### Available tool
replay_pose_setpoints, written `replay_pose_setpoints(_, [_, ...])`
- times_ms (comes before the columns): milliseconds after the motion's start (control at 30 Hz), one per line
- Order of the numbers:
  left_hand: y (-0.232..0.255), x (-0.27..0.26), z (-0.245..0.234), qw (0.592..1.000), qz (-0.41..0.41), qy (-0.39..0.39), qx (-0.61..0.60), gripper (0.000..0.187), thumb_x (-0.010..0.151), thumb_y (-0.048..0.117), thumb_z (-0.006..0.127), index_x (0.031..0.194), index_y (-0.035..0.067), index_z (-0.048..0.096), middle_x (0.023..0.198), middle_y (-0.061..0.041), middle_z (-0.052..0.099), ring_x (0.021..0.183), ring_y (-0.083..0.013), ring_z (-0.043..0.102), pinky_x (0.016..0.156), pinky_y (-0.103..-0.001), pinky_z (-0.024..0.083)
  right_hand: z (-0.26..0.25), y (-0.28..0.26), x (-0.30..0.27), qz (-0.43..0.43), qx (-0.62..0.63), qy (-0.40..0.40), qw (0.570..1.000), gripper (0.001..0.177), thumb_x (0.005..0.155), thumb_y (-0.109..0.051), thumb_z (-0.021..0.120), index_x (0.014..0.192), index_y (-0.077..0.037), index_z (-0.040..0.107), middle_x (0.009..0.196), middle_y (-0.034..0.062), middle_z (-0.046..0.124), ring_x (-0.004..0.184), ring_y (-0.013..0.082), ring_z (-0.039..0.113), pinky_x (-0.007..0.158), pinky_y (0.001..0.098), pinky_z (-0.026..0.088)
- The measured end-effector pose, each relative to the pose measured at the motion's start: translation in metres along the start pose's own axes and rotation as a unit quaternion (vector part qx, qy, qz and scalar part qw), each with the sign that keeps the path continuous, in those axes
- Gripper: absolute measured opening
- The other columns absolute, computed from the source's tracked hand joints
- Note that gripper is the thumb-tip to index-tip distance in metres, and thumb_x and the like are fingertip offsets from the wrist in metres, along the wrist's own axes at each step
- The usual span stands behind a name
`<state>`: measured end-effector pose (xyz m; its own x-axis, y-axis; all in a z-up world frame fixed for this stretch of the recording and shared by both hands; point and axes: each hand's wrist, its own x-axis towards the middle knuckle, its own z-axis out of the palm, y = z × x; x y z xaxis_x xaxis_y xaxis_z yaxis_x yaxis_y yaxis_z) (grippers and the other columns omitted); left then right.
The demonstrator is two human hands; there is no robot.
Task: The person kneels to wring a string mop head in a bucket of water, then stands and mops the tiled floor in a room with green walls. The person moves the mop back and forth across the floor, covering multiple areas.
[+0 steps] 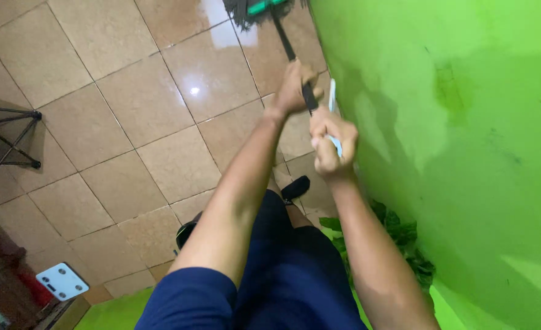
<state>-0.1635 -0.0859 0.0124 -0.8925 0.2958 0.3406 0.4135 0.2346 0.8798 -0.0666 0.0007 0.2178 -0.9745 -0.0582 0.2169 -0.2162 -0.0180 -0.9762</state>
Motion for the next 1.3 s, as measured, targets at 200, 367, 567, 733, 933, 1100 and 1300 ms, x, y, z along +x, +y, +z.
replay_pose_setpoints(200, [0.061, -0.093, 0.040, 0.998, -0.047, 0.011, -0.030, 0.028, 0.062, 0.022, 0.070, 0.049, 0.018, 0.045, 0.045, -0.005, 0.047, 0.048, -0.0340, 0.054, 0.054, -0.039, 0.047, -0.033, -0.020, -0.095, -0.033, 0.040, 0.006, 0.999, 0.015, 0.072, -0.009, 0.053, 0.059, -0.014, 0.047, 0.056, 0.0015, 0.045, 0.051, 0.0184, 0.043, 0.059, 0.0339, 0.039])
replay_pose_setpoints(367, [0.107, -0.157, 0.048, 0.998, -0.044, 0.028, -0.019, 0.028, 0.063, 0.020, 0.067, 0.050, 0.018, 0.043, 0.046, -0.006, 0.044, 0.049, -0.0330, 0.052, 0.054, -0.039, 0.044, -0.031, -0.053, -0.149, -0.021, 0.058, -0.029, 0.998, 0.015, 0.073, -0.015, 0.055, 0.060, -0.017, 0.048, 0.056, -0.0005, 0.047, 0.051, 0.0172, 0.044, 0.061, 0.0340, 0.040])
replay_pose_setpoints(567, [0.080, -0.163, 0.030, 0.999, -0.010, -0.002, 0.036, 0.025, 0.068, 0.025, 0.066, 0.056, 0.019, 0.046, 0.052, -0.005, 0.049, 0.058, -0.0309, 0.058, 0.066, -0.042, 0.046, -0.012, -0.036, -0.150, -0.018, 0.068, -0.039, 0.997, 0.021, 0.073, -0.022, 0.060, 0.058, -0.015, 0.047, 0.056, 0.0024, 0.048, 0.053, 0.0206, 0.046, 0.063, 0.0369, 0.040])
replay_pose_setpoints(733, [0.004, -0.121, 0.001, 0.999, -0.015, 0.001, 0.030, 0.021, 0.065, 0.023, 0.066, 0.053, 0.020, 0.049, 0.051, -0.004, 0.054, 0.057, -0.0322, 0.059, 0.065, -0.039, 0.049, -0.008, 0.052, -0.123, -0.030, 0.063, -0.046, 0.996, 0.016, 0.069, -0.015, 0.057, 0.057, -0.013, 0.047, 0.056, 0.0040, 0.046, 0.053, 0.0209, 0.044, 0.061, 0.0369, 0.038])
replay_pose_setpoints(933, [-0.087, -0.060, -0.060, 0.994, -0.026, -0.011, 0.109, 0.027, 0.071, 0.026, 0.076, 0.060, 0.017, 0.053, 0.059, -0.008, 0.057, 0.065, -0.0355, 0.061, 0.083, -0.044, 0.050, 0.046, 0.079, -0.007, -0.026, 0.060, -0.091, 0.994, 0.016, 0.070, -0.014, 0.059, 0.057, -0.012, 0.050, 0.060, 0.0050, 0.047, 0.058, 0.0200, 0.044, 0.060, 0.0358, 0.037])
replay_pose_setpoints(1100, [-0.094, 0.001, -0.115, 0.988, -0.091, 0.030, 0.125, 0.030, 0.067, 0.014, 0.064, 0.063, 0.013, 0.034, 0.065, -0.002, 0.038, 0.063, -0.0182, 0.034, 0.061, -0.038, 0.028, 0.086, 0.043, 0.079, -0.008, 0.020, -0.106, 0.994, 0.017, 0.075, -0.004, 0.048, 0.063, -0.007, 0.037, 0.064, 0.0055, 0.041, 0.064, 0.0189, 0.034, 0.064, 0.0363, 0.028])
replay_pose_setpoints(1300, [-0.079, -0.018, -0.113, 0.991, -0.022, 0.065, 0.116, 0.031, 0.062, 0.015, 0.067, 0.054, 0.017, 0.038, 0.052, 0.001, 0.037, 0.047, -0.0174, 0.036, 0.053, -0.038, 0.029, 0.090, 0.035, 0.054, -0.003, 0.008, -0.126, 0.992, 0.018, 0.078, -0.009, 0.048, 0.064, -0.011, 0.038, 0.064, 0.0012, 0.039, 0.061, 0.0153, 0.031, 0.058, 0.0352, 0.024])
